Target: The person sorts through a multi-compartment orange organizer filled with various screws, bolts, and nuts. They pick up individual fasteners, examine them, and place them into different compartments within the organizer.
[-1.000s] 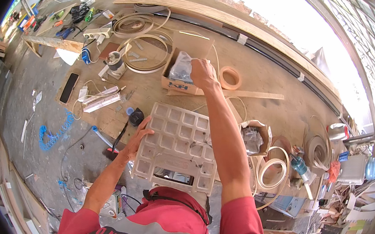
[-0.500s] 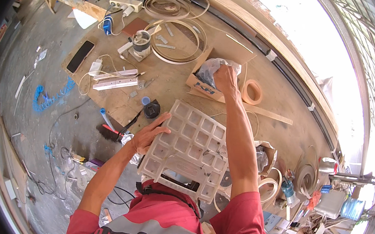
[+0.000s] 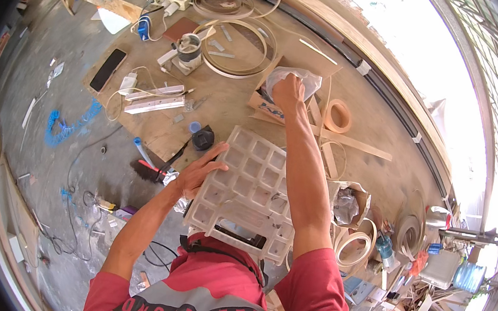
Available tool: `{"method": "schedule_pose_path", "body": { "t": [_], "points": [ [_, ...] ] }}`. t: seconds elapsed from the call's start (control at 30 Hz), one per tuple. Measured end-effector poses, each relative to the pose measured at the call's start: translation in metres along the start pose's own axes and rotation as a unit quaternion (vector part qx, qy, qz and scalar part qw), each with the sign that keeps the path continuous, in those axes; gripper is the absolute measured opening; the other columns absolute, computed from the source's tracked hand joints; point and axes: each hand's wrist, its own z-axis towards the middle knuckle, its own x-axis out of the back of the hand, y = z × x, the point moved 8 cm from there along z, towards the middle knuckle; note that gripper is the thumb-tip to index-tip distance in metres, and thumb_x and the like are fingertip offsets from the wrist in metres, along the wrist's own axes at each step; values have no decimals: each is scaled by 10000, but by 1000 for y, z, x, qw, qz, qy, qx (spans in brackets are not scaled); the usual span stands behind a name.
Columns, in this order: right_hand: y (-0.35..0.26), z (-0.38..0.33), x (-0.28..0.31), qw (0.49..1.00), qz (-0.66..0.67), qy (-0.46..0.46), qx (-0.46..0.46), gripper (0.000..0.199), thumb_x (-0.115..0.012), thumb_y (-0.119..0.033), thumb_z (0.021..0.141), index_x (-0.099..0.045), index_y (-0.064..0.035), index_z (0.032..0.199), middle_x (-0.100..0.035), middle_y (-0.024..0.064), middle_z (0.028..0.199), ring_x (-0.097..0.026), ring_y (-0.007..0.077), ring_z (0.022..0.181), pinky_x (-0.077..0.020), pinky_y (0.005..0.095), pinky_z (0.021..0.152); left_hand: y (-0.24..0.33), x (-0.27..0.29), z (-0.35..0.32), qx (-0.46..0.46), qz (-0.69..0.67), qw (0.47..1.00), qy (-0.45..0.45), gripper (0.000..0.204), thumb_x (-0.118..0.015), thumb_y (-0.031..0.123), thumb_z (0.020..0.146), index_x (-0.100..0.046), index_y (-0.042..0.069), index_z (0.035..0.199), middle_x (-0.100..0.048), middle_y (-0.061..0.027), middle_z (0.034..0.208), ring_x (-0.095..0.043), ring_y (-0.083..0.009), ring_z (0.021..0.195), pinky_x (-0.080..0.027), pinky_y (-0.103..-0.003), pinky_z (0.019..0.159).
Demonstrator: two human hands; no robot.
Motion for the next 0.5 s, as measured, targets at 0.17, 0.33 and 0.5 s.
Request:
{"method": "schedule_pose_path", "body": {
  "t": [0.17,0.33,0.5],
  "points": [
    [0,-11,-1,973,-130,-80,173,348,-640,-68,837,-737,11,1161,-730,224,1234,-654,441,1205,-494,502,1086,-7,-8,2,-16,-16,1000,0,561,-766,224,882,-541,152,1391,-263,-231,1718,-255,-474,1588,-294,-510,1284],
    [-5,-36,1,964,6,46,263,395,-689,-130,869,-694,-45,1255,-673,198,1349,-604,421,1270,-481,505,1095,-7,-8,0,-18,-14,1000,-3,538,-749,268,926,-555,134,1410,-251,-266,1719,-256,-491,1587,-302,-506,1265],
    [-9,-29,-3,982,-30,-3,185,392,-703,-186,898,-702,-59,1268,-674,198,1347,-603,419,1272,-471,503,1104,-7,-7,1,-28,-21,999,1,538,-746,266,929,-551,140,1415,-248,-265,1720,-243,-485,1593,-298,-506,1267]
  ]
}}
